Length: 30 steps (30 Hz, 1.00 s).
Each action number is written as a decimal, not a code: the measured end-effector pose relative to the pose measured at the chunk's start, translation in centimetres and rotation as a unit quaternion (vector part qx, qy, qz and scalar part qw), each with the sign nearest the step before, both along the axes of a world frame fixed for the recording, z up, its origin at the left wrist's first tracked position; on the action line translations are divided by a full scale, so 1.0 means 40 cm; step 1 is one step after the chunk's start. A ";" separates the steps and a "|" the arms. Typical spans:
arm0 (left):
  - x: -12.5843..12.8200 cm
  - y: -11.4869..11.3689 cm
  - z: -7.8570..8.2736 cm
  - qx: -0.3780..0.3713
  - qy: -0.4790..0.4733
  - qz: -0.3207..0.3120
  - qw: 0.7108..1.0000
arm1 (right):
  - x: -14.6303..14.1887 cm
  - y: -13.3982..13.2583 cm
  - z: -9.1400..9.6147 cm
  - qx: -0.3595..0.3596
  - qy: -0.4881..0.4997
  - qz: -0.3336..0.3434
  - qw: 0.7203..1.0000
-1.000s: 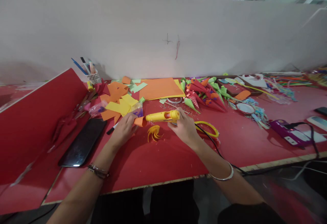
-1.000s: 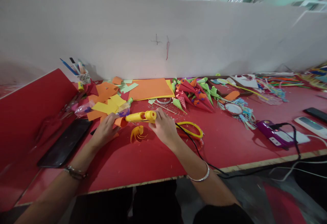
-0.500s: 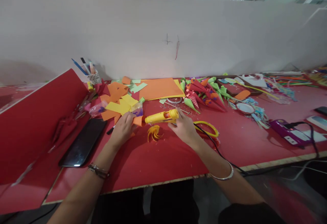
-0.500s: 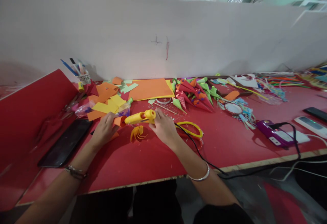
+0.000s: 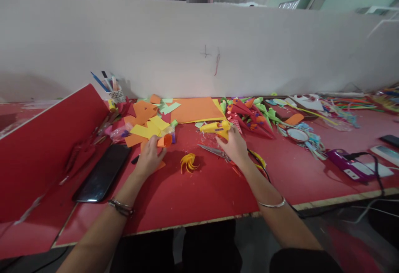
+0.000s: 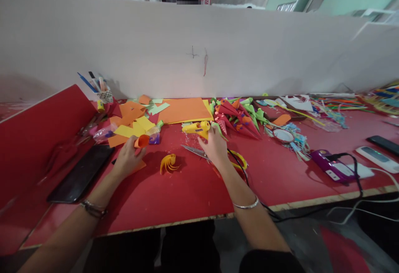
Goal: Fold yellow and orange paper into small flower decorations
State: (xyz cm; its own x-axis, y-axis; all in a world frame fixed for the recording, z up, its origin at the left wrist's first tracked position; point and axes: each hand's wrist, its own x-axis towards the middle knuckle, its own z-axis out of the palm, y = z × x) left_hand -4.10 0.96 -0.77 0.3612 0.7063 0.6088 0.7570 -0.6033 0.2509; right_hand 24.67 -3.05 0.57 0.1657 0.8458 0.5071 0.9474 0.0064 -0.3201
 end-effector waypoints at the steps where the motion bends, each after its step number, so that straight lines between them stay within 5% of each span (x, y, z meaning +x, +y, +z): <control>1: 0.001 0.000 0.000 -0.001 -0.007 0.006 1.000 | 0.010 0.006 -0.006 -0.006 -0.001 0.000 1.000; 11: 0.008 -0.009 0.015 -0.037 -0.041 0.008 0.998 | 0.028 0.029 -0.042 -0.065 0.040 0.093 0.993; 17: 0.012 -0.012 0.015 -0.093 -0.053 0.019 0.994 | 0.012 0.009 0.017 0.169 0.118 0.048 0.977; 19: 0.012 -0.011 0.010 -0.106 -0.050 0.012 0.993 | -0.014 -0.015 0.048 0.189 0.115 0.064 0.973; 23: 0.010 -0.007 0.001 -0.112 -0.047 0.002 0.993 | -0.106 -0.074 0.088 -0.032 0.016 0.219 0.975; 30: 0.011 -0.011 0.010 -0.111 -0.042 0.006 0.993 | -0.235 -0.092 0.062 -0.173 -0.086 0.212 0.958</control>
